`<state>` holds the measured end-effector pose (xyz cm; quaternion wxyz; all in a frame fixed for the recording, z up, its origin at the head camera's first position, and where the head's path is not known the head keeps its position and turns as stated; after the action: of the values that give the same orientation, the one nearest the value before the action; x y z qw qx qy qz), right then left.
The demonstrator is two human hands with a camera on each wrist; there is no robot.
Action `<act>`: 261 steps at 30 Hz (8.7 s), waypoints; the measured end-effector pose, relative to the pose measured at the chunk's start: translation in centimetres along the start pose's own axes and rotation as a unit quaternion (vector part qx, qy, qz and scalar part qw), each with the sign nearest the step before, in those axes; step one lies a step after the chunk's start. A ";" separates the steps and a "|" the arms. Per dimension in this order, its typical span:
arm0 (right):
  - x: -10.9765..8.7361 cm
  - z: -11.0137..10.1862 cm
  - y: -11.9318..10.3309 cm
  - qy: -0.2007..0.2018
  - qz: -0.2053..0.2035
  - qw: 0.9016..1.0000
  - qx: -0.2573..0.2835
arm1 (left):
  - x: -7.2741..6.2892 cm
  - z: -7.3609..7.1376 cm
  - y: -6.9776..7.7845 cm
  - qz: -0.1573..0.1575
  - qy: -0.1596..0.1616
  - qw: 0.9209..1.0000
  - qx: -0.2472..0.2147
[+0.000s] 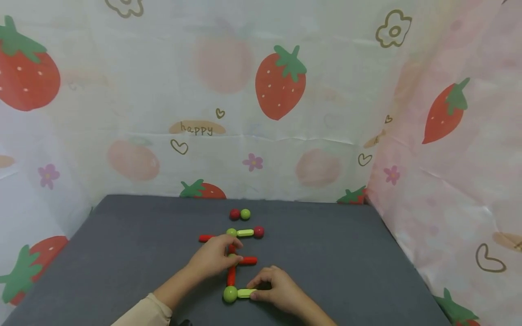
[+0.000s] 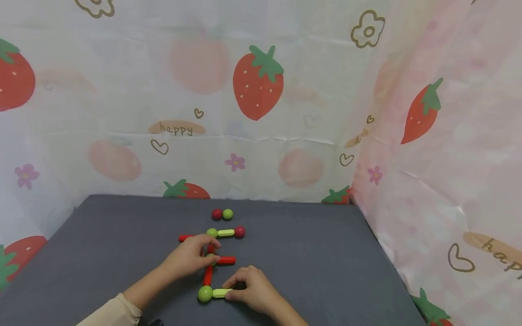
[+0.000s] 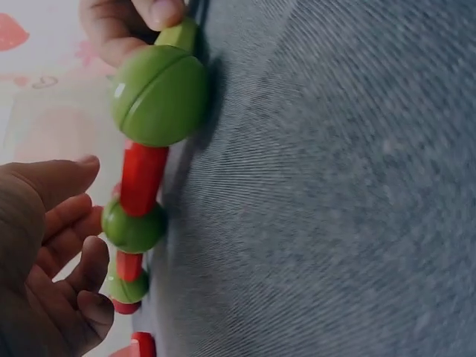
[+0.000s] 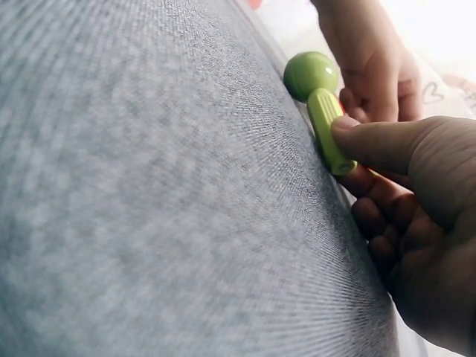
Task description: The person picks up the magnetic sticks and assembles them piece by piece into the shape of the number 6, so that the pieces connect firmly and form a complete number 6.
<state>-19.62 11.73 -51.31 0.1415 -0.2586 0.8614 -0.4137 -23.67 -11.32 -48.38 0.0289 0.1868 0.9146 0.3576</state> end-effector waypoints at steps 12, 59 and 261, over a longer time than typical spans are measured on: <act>0.0 0.2 0.1 0.000 -0.009 1.000 0.008 | 0.4 1.6 -0.7 -0.004 -0.008 0.998 0.060; 4.0 -8.0 -3.2 0.009 0.015 1.000 0.019 | 0.8 2.0 -1.6 0.004 0.003 0.998 -0.070; 4.0 -5.2 2.0 0.030 0.080 0.996 0.031 | 0.9 -4.3 -0.8 0.008 0.023 1.000 -0.002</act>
<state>-25.97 13.89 -49.81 0.1561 -0.1720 0.8701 -0.4348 -25.60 -14.29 -45.69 0.0051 0.1861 0.9126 0.3641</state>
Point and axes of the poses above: each hand's wrist, its own x-axis towards the middle knuckle, its own z-axis out of the palm, y = z × x, the point moved 1 cm from there along x, towards the middle knuckle, and after that the axes turned 1 degree about z, right-handed, at the moved point
